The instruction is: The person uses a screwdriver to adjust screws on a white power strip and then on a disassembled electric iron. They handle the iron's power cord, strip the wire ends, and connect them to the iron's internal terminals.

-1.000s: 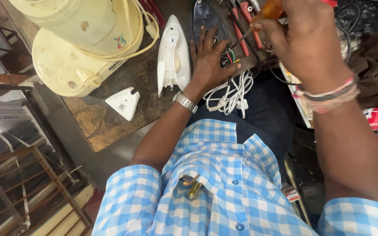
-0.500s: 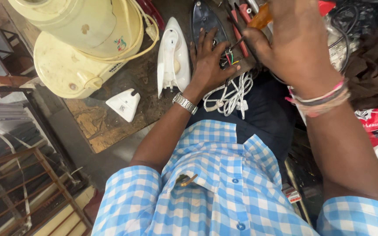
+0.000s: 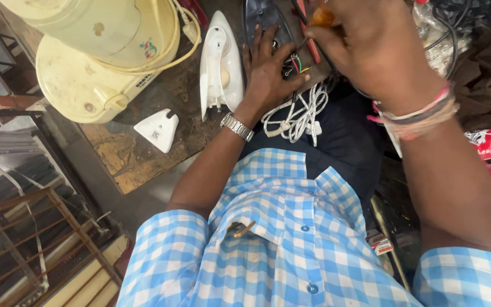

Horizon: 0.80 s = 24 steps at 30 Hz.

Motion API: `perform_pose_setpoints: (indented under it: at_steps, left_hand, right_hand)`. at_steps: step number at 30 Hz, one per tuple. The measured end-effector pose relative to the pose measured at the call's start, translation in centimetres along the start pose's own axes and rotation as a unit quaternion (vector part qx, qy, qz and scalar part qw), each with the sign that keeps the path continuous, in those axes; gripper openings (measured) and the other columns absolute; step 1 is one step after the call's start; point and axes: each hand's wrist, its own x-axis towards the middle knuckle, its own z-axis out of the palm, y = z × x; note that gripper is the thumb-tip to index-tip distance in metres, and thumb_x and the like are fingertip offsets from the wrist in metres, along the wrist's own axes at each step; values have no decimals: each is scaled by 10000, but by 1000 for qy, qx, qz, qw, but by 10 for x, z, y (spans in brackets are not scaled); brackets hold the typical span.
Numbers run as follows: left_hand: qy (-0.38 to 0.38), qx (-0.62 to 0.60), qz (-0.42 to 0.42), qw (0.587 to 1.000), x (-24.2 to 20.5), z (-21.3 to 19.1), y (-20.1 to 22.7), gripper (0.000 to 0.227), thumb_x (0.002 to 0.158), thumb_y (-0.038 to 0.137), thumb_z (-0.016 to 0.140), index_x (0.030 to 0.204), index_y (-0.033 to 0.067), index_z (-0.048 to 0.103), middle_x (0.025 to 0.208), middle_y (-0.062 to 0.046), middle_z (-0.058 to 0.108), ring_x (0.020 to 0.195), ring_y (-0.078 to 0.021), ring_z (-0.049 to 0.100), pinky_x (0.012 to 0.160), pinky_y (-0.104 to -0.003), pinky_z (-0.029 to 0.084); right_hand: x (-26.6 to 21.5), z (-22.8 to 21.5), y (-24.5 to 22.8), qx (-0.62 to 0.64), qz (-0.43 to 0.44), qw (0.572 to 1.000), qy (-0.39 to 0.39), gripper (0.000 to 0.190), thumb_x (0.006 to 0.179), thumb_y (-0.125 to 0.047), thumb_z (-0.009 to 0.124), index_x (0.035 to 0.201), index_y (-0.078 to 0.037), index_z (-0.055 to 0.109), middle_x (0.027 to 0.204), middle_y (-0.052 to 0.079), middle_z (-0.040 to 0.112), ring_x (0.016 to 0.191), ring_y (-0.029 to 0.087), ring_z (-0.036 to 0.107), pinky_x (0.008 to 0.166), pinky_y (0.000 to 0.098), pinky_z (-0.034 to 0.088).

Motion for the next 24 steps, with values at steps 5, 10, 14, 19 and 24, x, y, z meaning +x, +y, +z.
perform_pose_setpoints:
  at_steps: [5, 10, 14, 19, 24]
  left_hand:
    - [11, -19, 7, 1000, 1, -2, 2, 614, 710, 426, 906, 1236, 201, 685, 1584, -182, 324, 1530, -441, 143, 1192, -727, 114]
    - [9, -21, 1, 1000, -1, -2, 1, 594, 711, 421, 918, 1201, 183, 680, 1593, -180, 321, 1542, -447, 140, 1194, -728, 119]
    - [10, -9, 0, 1000, 1, 2, -1, 582, 690, 415, 920, 1164, 180, 678, 1586, -177, 328, 1534, -440, 155, 1195, -730, 125]
    - [11, -9, 1, 1000, -1, 4, -3, 589, 691, 416, 924, 1171, 179, 678, 1590, -173, 324, 1537, -440, 156, 1193, -735, 117]
    - [7, -11, 9, 1000, -1, 3, -4, 583, 735, 451, 903, 1192, 173, 670, 1603, -174, 312, 1545, -438, 138, 1210, -722, 110]
  right_hand:
    - [4, -2, -13, -55, -37, 996, 52, 509, 920, -134, 895, 1317, -11, 601, 1112, 216, 643, 957, 415, 627, 747, 480, 501]
    - [-5, 5, 5, 53, -32, 998, 13, 339, 958, -38, 738, 1239, -23, 550, 1159, 146, 624, 1035, 341, 597, 906, 428, 517]
    - [-5, 13, 0, -85, -28, 993, 79, 372, 966, -119, 859, 1199, 14, 602, 1102, 170, 633, 959, 365, 609, 785, 465, 489]
    - [0, 9, 10, 11, -66, 998, 12, 301, 958, -55, 752, 1198, -10, 575, 1122, 131, 620, 1047, 338, 611, 891, 435, 482]
    - [2, 11, 2, -20, -53, 997, 49, 304, 970, -146, 793, 1204, -44, 628, 1112, 126, 645, 1017, 335, 626, 868, 434, 485]
